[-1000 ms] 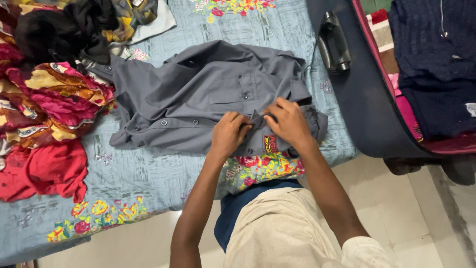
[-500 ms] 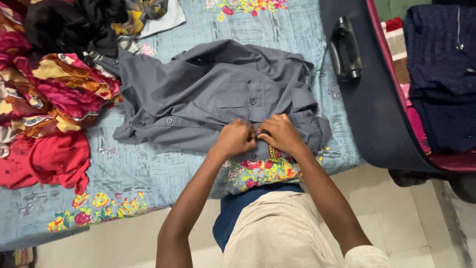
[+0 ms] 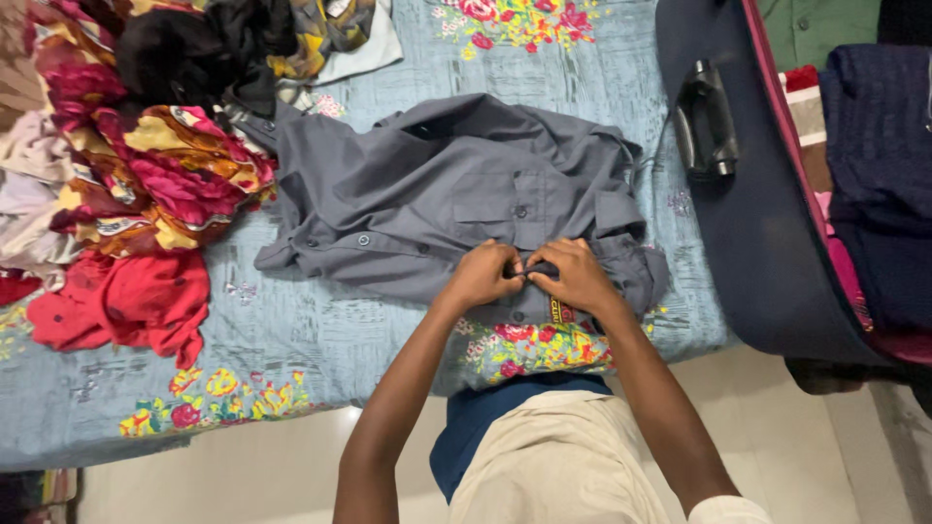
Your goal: The person folds a blue sweater and a grey long-sleeved shirt by hand on a bed, placing the folded sweater into an open suitcase.
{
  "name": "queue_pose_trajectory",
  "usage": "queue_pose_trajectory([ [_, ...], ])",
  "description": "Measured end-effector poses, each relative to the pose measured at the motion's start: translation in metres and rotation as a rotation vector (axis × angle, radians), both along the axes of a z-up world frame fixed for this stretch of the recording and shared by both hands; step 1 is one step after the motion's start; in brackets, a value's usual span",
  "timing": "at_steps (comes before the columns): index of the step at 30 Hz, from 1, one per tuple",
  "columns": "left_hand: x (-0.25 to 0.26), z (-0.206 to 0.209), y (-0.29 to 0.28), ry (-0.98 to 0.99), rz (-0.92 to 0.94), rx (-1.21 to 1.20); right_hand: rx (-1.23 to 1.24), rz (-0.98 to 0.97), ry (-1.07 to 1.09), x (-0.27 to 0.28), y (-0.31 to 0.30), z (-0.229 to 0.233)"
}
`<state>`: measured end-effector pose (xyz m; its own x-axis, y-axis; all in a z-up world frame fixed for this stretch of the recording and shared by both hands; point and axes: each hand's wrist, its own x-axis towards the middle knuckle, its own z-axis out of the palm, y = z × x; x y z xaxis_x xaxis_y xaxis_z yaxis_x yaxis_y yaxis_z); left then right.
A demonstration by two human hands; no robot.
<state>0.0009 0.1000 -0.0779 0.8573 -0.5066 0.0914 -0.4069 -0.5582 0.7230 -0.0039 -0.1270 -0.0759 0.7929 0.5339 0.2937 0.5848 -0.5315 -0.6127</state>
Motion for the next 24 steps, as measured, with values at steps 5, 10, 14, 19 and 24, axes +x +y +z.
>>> queue_pose_trajectory([
  [5,-0.006,0.012,-0.008,-0.068,0.110,0.116,-0.017,-0.019,0.034,-0.004,0.003,0.005],
  [10,-0.018,0.026,-0.017,-0.165,0.265,0.024,0.137,-0.120,0.128,-0.006,0.004,0.003],
  [14,-0.029,0.020,-0.017,-0.189,0.278,-0.119,0.256,-0.194,0.209,-0.010,0.005,0.004],
  [19,-0.033,0.010,-0.019,-0.181,0.309,-0.238,0.240,-0.259,0.408,-0.009,0.009,0.002],
  [24,-0.034,0.011,-0.024,-0.250,0.302,-0.204,0.136,-0.144,0.003,-0.011,0.006,-0.002],
])
